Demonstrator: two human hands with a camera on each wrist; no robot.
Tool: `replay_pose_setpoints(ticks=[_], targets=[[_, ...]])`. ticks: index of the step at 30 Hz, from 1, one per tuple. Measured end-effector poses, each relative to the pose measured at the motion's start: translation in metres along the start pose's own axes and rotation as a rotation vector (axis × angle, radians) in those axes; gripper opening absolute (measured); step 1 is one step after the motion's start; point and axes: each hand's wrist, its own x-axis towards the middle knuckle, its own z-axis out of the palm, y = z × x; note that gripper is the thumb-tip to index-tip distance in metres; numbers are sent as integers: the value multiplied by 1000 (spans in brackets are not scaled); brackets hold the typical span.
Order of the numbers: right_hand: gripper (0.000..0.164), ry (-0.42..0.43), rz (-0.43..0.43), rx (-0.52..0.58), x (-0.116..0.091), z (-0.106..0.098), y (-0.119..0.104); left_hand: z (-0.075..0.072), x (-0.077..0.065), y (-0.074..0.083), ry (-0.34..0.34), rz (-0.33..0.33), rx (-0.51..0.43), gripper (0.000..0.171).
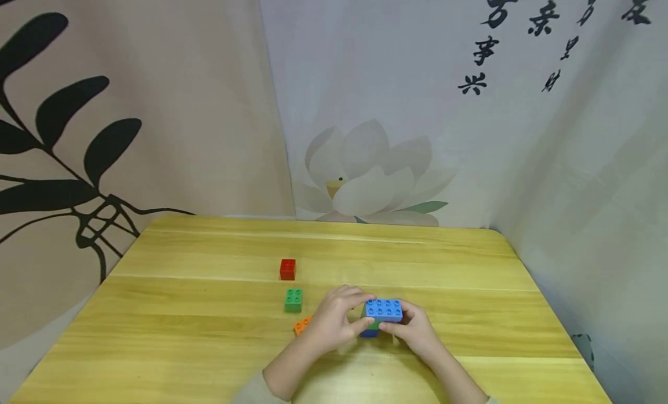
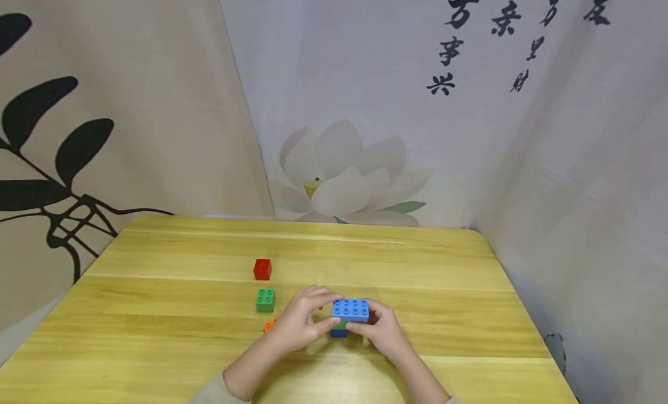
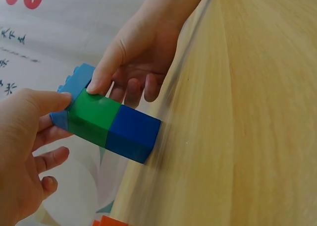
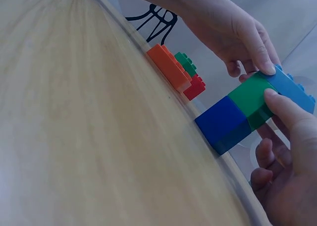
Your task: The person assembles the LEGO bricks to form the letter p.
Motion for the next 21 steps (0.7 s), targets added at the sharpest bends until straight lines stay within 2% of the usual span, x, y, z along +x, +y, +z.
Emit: replay_pose_setpoints(ticks=[8,14,21], targets=[[35,-7,7,9,1,0,-1,-3,1,-1,-19,-17,-18,40],[35,-26,-38,14,1,-1,0,-3,0,-3,-22,-34,-68,42],[35,-23,-24,9,0,-1,1,-3,-2,-4,-15,-56,-98,45]])
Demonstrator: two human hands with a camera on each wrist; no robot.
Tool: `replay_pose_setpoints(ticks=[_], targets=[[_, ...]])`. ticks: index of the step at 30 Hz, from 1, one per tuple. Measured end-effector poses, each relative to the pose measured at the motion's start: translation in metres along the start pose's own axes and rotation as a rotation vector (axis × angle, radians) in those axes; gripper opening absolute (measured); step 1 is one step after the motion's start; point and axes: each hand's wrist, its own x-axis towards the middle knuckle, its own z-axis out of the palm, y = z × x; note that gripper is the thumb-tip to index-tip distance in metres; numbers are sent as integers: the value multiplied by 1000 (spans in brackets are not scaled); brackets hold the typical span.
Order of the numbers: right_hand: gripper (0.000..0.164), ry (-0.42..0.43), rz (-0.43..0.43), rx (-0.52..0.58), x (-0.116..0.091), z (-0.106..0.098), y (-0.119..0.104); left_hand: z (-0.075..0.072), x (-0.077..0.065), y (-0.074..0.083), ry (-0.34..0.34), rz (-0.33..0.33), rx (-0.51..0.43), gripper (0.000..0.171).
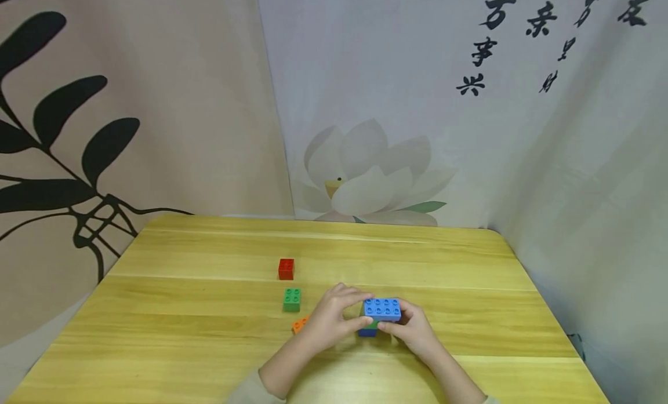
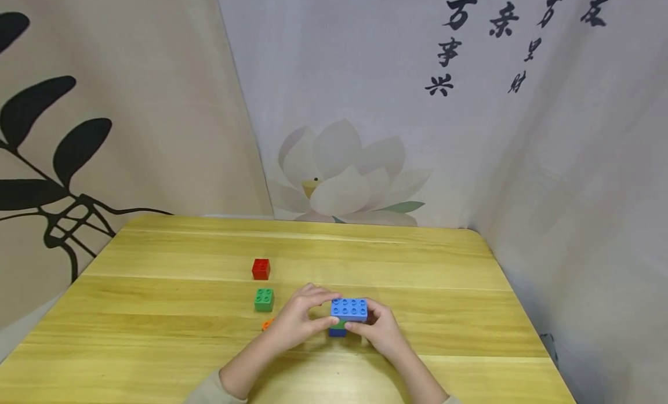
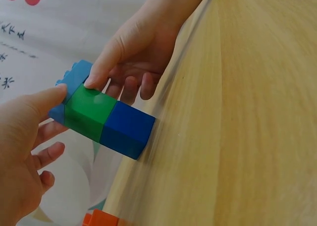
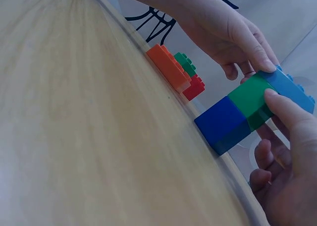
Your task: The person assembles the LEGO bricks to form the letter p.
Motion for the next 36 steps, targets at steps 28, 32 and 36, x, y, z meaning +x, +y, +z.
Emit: replay_pose_setpoints(ticks=[28,32,36], targets=[[46,88,-76,-33,-9,-4,-11,-20,-19,-3,64,-36,4,47],[49,106,-74,21,-11,-6,-10,-25,-26,-6,81,-48,17,46],[47,128,-85,37,-13,-7,-10,-30,-34,-13,110,-46,15,47]])
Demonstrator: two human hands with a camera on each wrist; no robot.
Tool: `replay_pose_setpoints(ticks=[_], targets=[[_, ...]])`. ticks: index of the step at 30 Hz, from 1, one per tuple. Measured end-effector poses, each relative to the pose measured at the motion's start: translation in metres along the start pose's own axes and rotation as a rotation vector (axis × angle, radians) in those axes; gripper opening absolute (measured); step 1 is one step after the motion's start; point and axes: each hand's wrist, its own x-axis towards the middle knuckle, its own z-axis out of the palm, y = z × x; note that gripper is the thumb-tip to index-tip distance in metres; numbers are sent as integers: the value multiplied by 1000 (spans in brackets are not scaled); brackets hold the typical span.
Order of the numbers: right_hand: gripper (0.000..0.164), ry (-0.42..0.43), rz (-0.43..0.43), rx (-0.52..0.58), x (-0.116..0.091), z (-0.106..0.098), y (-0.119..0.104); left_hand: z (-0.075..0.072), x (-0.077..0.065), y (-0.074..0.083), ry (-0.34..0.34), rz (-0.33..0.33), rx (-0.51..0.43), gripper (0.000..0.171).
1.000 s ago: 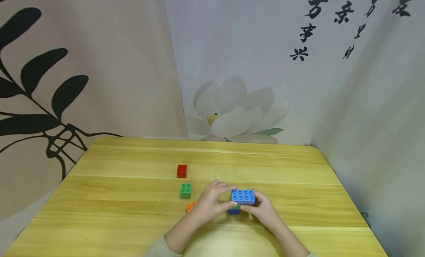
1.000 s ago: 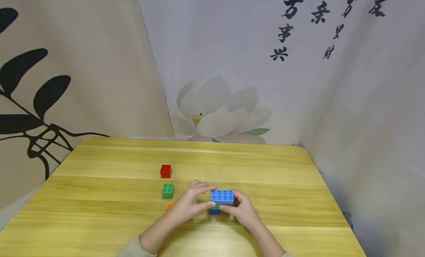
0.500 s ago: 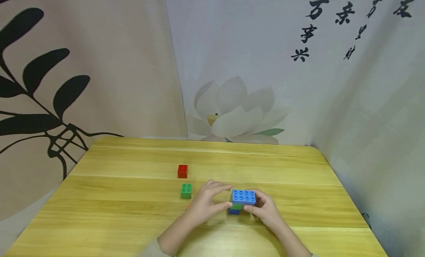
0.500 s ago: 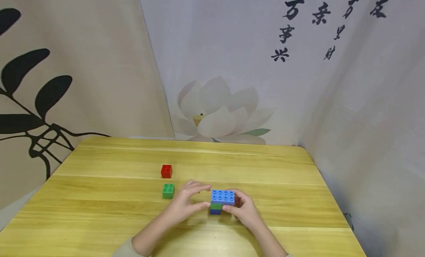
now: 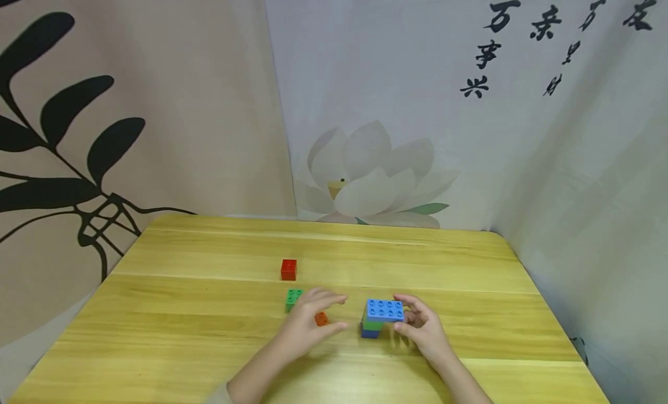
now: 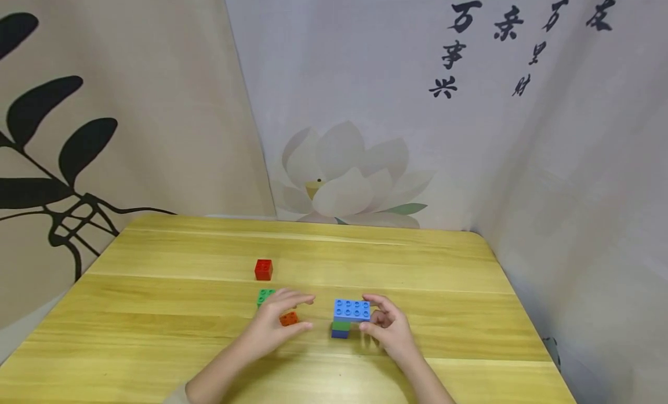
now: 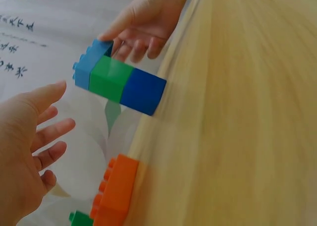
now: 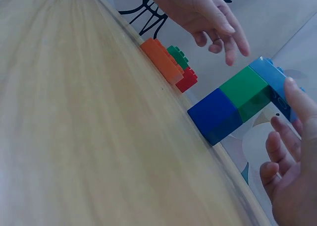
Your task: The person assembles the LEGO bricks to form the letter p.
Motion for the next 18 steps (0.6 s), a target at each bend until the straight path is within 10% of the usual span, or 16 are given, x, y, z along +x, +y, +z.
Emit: replay_pose_setpoints(ticks=[18], targets=[[38,44,-2,3,-1,1,0,-34,-30,-28,43,-133,-76,48]])
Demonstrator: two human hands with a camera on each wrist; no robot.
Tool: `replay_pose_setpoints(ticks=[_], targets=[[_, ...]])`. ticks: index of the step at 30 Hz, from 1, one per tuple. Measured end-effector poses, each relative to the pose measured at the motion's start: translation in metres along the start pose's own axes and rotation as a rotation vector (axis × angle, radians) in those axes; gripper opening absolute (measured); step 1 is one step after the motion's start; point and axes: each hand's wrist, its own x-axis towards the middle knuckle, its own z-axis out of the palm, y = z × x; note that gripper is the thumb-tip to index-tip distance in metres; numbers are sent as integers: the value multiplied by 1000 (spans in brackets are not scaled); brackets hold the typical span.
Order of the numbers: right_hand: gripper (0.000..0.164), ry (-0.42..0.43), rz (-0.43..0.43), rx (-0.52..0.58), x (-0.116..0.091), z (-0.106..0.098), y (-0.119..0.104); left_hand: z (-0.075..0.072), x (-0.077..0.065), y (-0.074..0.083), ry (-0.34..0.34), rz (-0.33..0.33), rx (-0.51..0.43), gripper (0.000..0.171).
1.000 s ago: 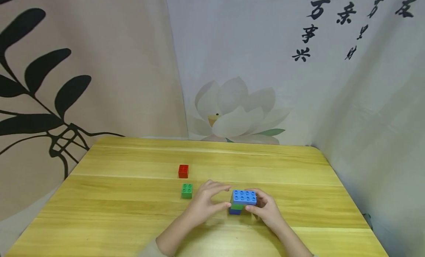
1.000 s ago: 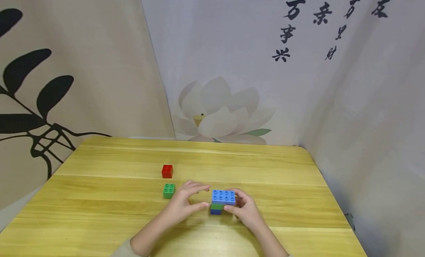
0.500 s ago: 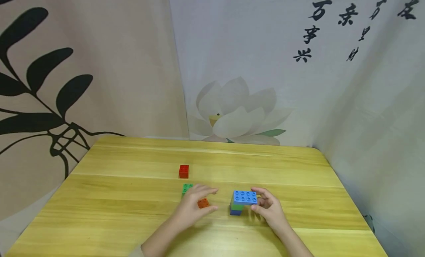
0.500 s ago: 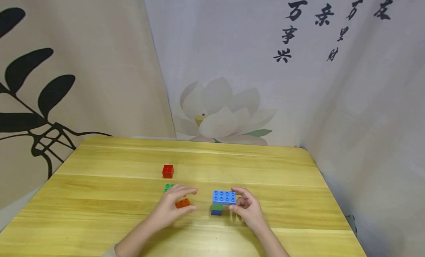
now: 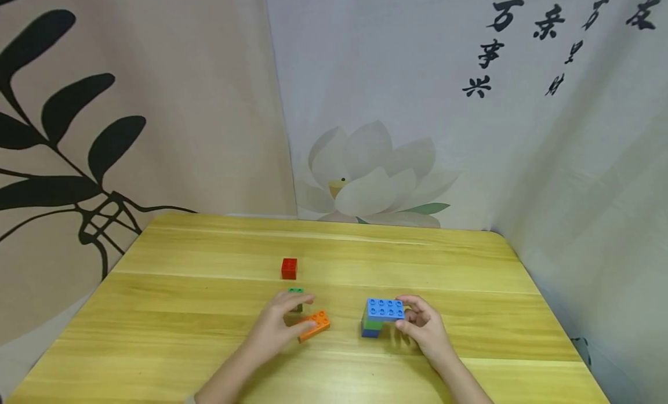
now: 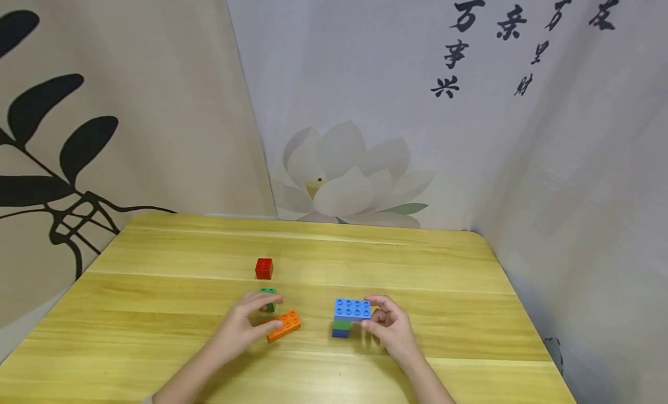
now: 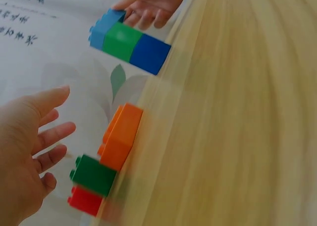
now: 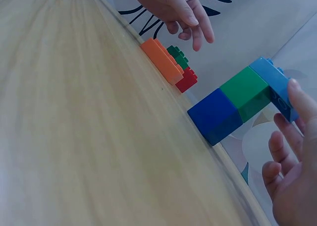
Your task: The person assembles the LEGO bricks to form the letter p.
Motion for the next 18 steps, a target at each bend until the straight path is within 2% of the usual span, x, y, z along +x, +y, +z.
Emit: replay_pose_setpoints(ticks=[6,10,18], targets=[[36,8,-2,6,0,0,-1,-11,0,-7,70,-54,5,49],[34,28,7,9,0,0,1,-17,1,-14,120,-60,10,49],[34,35,10,-16,-1,0,0,-23,3,-27,129,-85,-8,50]])
